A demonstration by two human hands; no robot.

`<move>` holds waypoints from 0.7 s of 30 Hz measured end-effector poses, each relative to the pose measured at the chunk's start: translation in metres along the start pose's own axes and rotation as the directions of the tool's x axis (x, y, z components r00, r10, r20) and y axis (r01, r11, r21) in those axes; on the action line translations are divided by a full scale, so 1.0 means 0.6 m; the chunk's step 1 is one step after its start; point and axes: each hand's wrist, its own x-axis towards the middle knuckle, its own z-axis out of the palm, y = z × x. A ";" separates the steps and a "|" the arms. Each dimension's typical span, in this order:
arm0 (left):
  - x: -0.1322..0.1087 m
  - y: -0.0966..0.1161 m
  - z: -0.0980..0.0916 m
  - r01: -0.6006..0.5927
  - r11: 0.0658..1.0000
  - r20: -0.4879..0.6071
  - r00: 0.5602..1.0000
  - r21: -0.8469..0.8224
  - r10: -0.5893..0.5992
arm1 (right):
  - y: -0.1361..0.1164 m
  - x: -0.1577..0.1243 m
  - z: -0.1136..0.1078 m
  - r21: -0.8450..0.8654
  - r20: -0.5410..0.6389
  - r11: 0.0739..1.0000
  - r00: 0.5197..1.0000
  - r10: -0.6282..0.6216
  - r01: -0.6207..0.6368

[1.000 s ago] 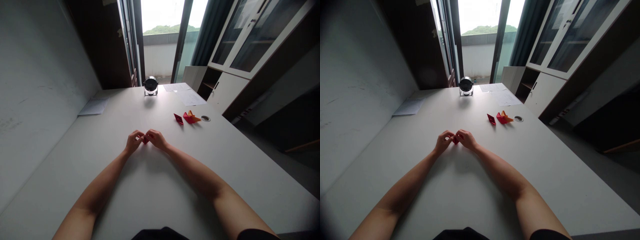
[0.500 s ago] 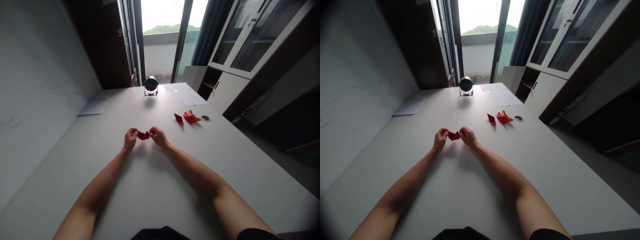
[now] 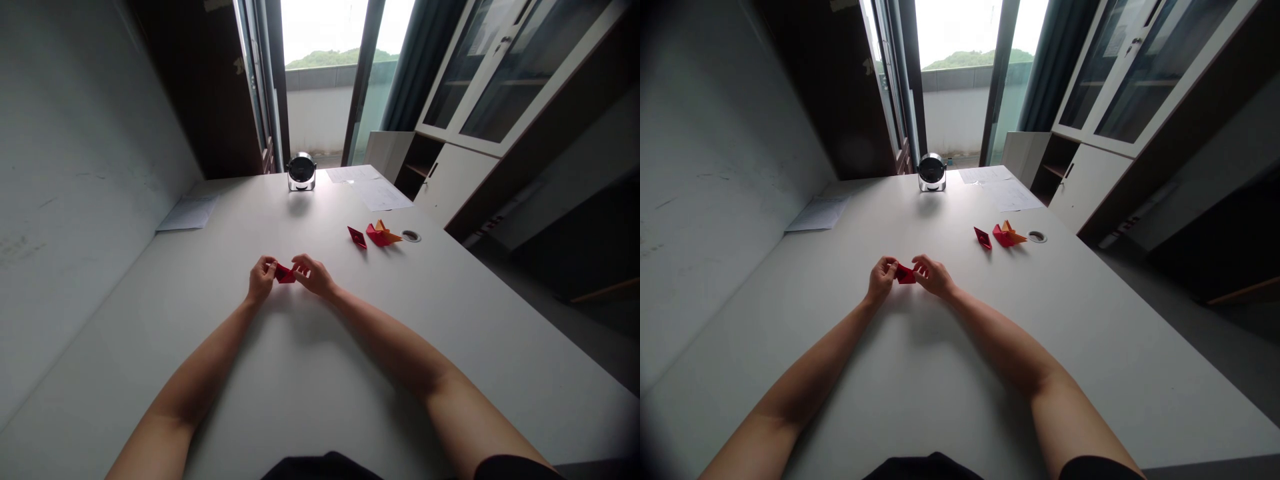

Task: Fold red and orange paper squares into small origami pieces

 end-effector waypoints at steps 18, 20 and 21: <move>0.009 -0.014 0.000 0.012 0.994 -0.053 0.998 -0.112 -0.018 | -0.004 0.002 -0.010 -0.308 0.144 0.925 0.972 -0.186 0.222; 0.011 -0.016 0.001 0.034 0.987 -0.051 0.998 -0.158 -0.042 | -0.005 0.001 -0.010 -0.321 0.106 0.924 0.977 -0.184 0.208; 0.012 -0.017 0.001 0.047 0.983 -0.051 0.997 -0.179 -0.057 | -0.004 0.001 -0.010 -0.319 0.089 0.927 0.980 -0.179 0.199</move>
